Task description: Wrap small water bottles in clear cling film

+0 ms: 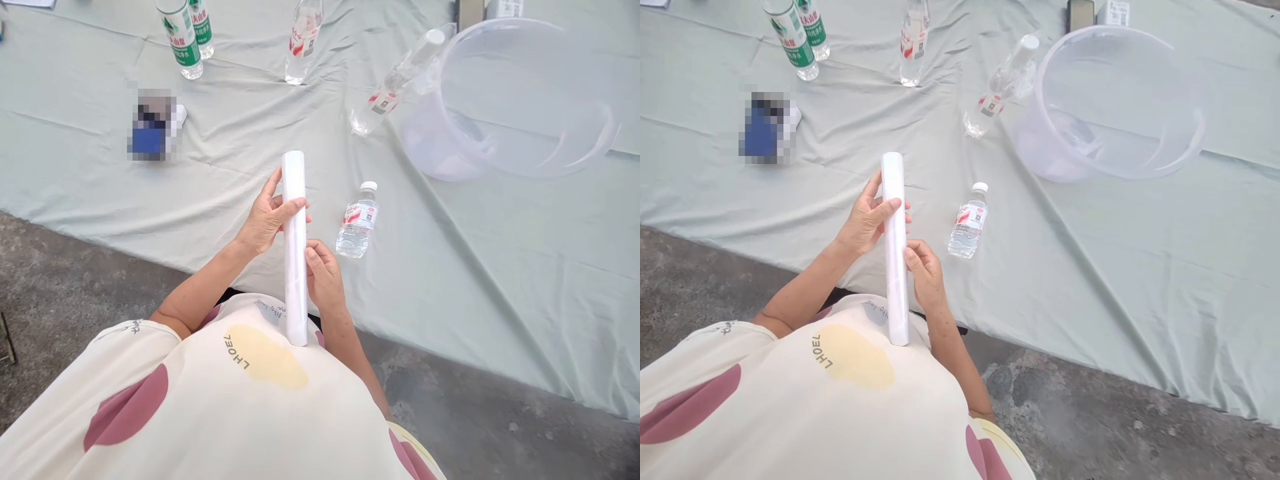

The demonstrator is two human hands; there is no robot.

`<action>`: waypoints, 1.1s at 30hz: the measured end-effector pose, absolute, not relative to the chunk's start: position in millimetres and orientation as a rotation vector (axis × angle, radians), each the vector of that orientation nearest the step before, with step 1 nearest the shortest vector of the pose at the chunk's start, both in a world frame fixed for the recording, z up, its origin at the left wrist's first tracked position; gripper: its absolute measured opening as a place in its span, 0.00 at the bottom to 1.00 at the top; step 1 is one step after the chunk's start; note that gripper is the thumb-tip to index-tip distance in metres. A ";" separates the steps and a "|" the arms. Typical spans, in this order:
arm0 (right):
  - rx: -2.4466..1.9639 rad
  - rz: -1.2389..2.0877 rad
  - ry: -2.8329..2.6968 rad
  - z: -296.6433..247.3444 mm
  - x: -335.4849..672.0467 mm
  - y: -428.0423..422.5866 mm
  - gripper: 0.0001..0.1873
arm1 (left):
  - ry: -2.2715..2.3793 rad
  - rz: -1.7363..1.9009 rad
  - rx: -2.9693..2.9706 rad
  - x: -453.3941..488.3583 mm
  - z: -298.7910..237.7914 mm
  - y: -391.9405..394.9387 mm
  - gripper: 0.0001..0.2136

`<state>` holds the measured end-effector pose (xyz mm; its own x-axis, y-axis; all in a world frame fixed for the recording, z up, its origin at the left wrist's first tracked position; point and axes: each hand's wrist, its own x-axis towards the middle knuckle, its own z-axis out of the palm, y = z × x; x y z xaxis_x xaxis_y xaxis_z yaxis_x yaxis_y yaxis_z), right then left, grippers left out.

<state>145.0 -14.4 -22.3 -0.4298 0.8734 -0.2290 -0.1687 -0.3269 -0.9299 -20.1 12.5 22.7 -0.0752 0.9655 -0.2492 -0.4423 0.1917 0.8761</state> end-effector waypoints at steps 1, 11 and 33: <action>-0.995 1.817 -1.173 -20.3 145.0 -14.1 0.14 | 1.041 1.297 0.675 -20.8 21.8 11.5 0.45; -1.138 1.605 -1.357 -0.2 142.1 -16.6 0.12 | 0.932 1.328 0.720 -28.0 25.9 8.3 0.39; -1.262 1.585 -1.389 -3.7 142.0 -12.6 0.11 | 1.132 1.411 0.704 -35.4 12.9 5.5 0.39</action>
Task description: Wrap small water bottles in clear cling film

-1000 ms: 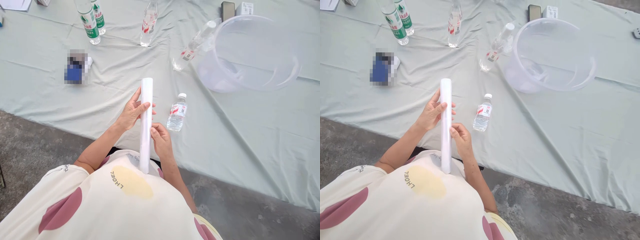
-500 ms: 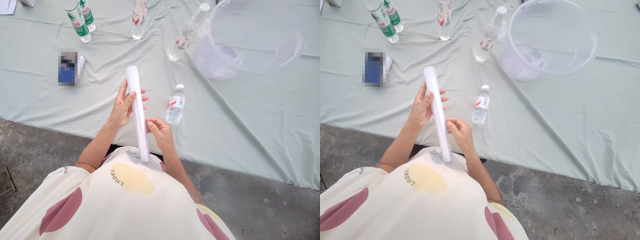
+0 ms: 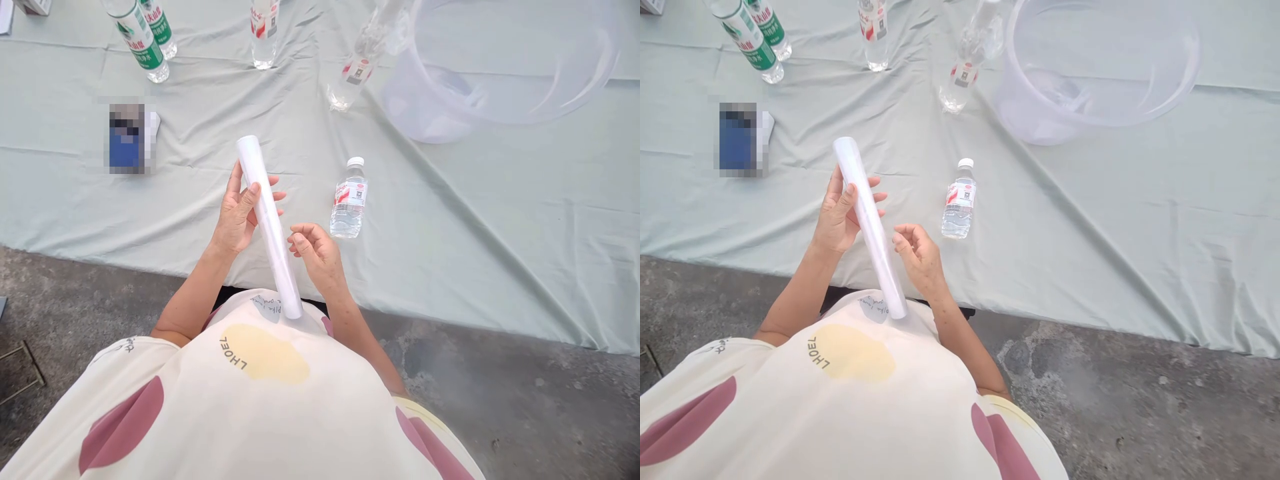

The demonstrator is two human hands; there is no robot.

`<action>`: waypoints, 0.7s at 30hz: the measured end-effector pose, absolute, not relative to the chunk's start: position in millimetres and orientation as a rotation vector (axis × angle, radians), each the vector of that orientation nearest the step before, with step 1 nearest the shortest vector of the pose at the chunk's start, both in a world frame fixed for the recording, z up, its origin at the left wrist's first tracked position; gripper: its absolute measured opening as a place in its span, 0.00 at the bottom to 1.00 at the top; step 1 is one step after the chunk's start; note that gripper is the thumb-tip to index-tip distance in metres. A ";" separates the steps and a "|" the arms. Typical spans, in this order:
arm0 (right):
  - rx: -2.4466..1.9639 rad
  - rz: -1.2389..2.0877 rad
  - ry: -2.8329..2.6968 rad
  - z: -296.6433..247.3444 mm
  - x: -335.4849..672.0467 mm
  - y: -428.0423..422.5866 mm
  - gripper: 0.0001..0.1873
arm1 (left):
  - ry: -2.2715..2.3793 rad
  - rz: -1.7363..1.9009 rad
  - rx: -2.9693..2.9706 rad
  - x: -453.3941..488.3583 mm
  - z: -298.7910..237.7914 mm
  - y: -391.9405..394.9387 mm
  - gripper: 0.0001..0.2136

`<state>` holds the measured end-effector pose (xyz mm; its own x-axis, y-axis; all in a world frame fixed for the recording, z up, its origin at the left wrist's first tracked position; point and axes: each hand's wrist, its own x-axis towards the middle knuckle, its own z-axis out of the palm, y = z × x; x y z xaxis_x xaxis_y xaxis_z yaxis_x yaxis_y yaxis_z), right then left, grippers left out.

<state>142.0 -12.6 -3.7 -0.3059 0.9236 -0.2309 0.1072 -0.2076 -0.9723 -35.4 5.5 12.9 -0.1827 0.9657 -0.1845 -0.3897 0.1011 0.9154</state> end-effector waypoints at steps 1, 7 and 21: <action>-1.254 1.615 -1.423 -4.8 141.4 -12.8 0.11 | 1.132 1.409 0.708 -35.9 12.4 5.3 0.40; -1.251 1.622 -1.470 -13.2 136.1 -15.0 0.10 | 1.149 1.406 0.711 -34.9 11.0 2.6 0.42; -1.213 1.648 -1.401 -10.2 133.8 -18.2 0.09 | 1.148 1.365 0.614 -37.0 11.2 -2.4 0.40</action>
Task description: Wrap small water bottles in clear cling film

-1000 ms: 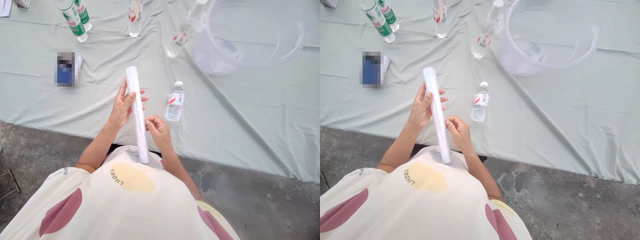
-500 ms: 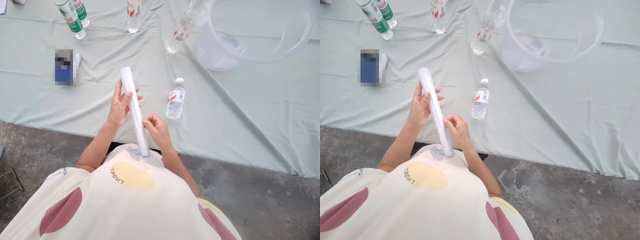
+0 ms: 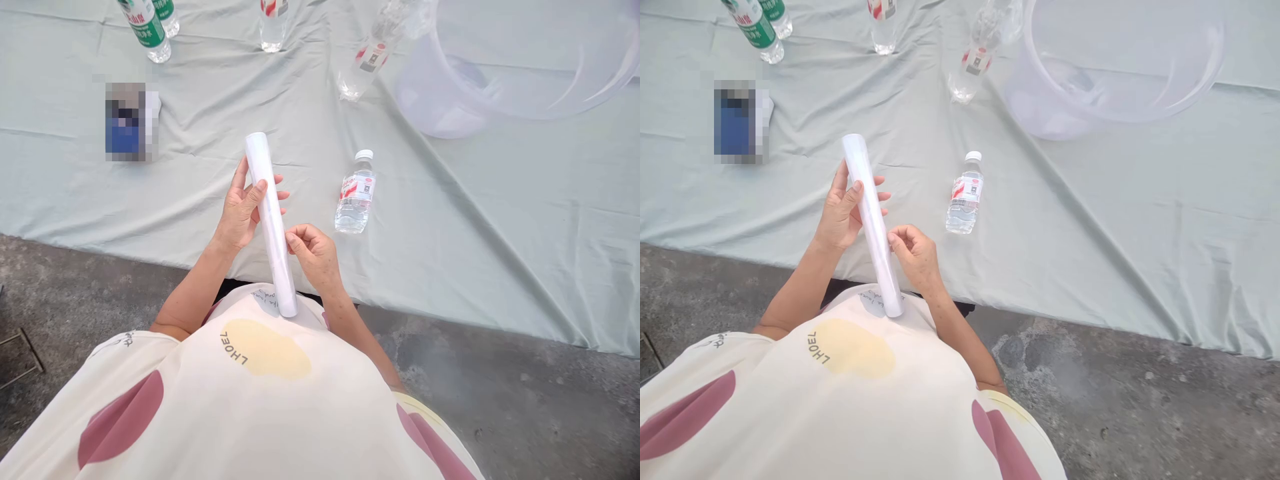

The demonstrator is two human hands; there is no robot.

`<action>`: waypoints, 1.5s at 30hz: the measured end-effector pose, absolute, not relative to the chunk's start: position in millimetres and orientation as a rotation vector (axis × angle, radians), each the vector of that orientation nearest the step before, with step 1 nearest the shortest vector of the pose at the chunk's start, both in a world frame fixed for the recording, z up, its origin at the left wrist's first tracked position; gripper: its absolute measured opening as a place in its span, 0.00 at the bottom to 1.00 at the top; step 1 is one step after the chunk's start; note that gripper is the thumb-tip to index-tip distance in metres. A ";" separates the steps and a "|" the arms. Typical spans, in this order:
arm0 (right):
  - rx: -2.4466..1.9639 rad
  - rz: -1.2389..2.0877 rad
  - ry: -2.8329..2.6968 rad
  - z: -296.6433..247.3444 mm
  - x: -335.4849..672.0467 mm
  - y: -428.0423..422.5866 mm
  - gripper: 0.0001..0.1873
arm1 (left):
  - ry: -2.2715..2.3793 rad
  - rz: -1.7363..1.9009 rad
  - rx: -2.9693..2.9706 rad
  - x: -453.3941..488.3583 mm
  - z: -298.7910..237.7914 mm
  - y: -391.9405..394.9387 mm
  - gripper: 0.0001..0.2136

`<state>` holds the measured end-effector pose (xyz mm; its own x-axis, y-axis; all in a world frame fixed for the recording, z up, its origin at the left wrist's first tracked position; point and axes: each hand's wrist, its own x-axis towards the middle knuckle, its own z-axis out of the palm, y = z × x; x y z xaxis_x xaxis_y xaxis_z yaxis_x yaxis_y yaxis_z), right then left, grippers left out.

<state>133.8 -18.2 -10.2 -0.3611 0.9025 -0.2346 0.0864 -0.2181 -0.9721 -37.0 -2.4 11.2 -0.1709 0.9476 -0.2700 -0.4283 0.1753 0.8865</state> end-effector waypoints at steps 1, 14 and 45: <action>-1.231 1.640 -1.395 -10.3 133.0 -18.8 0.09 | 1.155 1.364 0.615 -36.7 11.0 -2.9 0.40; -1.281 1.643 -1.375 -23.3 128.1 -18.0 0.06 | 1.055 1.343 0.564 -43.2 0.9 -1.5 0.24; -1.231 1.866 -0.848 -17.9 137.6 39.7 0.33 | 0.935 1.120 0.611 -51.9 15.8 -28.0 0.22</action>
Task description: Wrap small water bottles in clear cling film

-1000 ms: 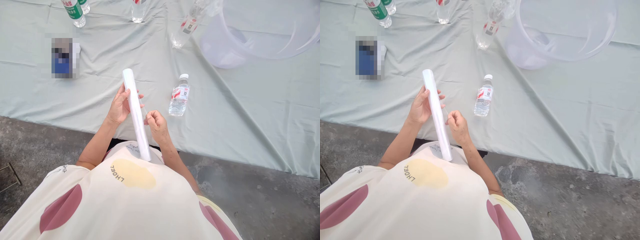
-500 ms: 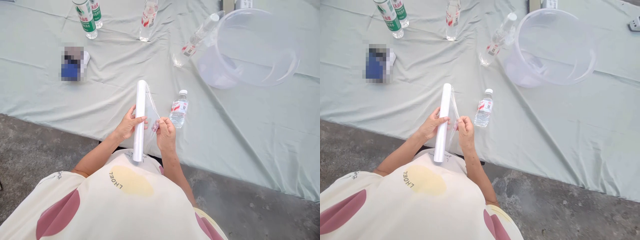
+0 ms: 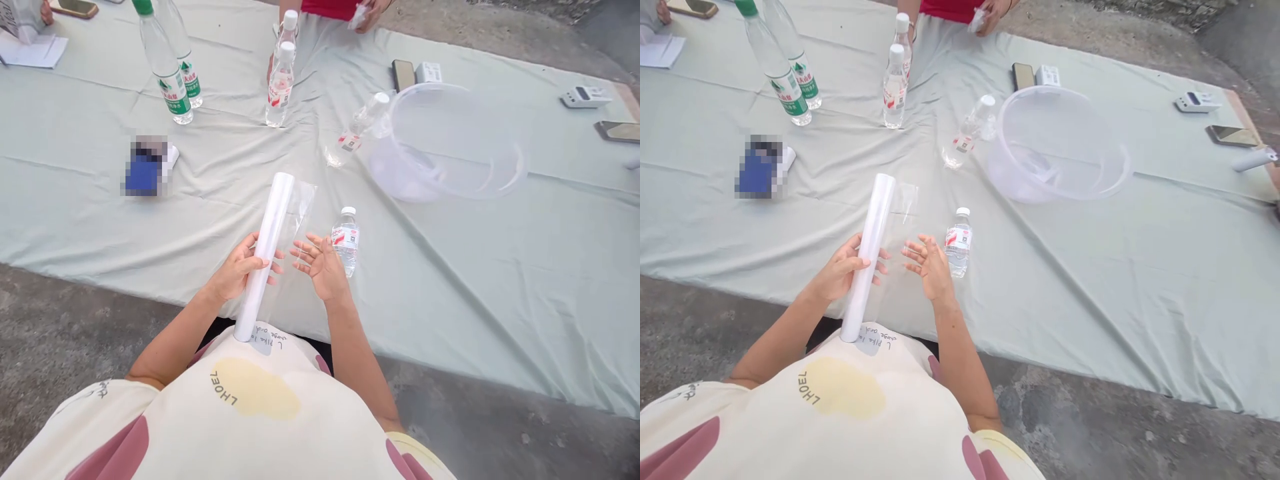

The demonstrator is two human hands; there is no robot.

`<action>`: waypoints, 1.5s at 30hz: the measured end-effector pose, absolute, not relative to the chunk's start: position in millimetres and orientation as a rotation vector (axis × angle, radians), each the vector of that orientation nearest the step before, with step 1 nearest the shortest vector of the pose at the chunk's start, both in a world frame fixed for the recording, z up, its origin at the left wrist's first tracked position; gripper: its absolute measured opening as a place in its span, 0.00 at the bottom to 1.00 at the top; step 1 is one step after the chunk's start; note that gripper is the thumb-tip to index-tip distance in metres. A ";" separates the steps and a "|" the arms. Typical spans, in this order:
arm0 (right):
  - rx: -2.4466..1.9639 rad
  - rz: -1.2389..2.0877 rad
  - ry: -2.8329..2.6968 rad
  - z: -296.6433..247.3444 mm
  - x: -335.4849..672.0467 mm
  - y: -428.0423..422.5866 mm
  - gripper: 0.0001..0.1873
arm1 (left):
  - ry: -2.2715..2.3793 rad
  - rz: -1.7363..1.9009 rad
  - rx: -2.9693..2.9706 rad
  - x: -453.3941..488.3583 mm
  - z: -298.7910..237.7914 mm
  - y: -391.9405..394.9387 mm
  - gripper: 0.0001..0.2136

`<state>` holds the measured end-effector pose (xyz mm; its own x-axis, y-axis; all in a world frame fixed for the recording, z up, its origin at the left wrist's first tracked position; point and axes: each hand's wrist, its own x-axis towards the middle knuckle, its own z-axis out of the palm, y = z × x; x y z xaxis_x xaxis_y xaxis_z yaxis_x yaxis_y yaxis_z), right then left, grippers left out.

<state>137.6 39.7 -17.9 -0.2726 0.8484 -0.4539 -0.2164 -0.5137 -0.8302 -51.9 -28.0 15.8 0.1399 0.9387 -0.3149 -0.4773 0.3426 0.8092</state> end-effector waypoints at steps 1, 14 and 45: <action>-1.170 1.970 -0.841 -16.7 132.7 44.8 0.36 | 0.945 1.106 0.617 -52.8 17.3 -28.1 0.22; -1.051 1.334 -1.118 -2.7 101.7 62.4 0.17 | 0.859 1.186 0.402 -55.6 5.7 -24.9 0.27; -1.357 0.870 -1.429 28.3 187.5 125.9 0.12 | 1.372 1.111 0.678 -18.1 -8.1 24.9 0.20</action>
